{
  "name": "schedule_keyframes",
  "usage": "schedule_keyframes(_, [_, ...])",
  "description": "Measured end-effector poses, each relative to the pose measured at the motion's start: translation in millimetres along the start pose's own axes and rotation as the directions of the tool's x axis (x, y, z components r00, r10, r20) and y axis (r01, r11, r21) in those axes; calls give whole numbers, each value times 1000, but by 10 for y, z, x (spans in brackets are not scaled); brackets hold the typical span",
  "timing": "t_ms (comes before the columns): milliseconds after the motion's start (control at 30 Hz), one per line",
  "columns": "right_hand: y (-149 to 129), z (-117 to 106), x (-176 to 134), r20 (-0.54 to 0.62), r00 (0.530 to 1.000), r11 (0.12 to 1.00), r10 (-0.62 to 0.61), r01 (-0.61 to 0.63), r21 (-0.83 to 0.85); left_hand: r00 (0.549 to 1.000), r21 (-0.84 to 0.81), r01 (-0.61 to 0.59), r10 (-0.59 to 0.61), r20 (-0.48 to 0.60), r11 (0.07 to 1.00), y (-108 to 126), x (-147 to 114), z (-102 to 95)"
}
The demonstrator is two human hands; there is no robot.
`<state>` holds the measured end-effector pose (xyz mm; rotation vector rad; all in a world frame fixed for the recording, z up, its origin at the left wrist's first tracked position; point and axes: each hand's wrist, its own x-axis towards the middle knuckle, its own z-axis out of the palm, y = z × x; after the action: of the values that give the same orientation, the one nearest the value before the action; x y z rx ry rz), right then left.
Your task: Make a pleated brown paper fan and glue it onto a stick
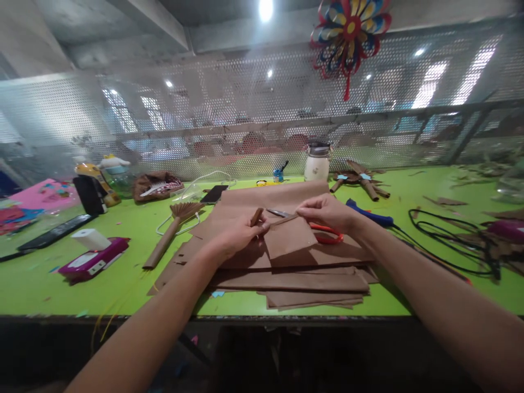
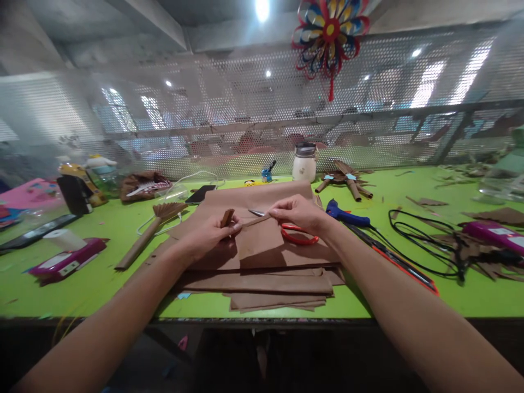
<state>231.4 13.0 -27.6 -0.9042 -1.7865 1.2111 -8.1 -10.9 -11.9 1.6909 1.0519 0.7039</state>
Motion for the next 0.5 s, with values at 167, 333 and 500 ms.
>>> schedule_keyframes(167, [-167,80,-68,84,996,965,-39,16,262,987,-222,-46,79,141,974,24,-53,-19])
schedule_keyframes(333, [-316,290,-131,331,931,979,-157,102,178,963,-292,10,70,261,956,-15,-91,70])
schedule_keyframes(500, [-298,323,-113,219,953,976,-210,193,99,975,-170,-30,66,213,985,-51,-40,98])
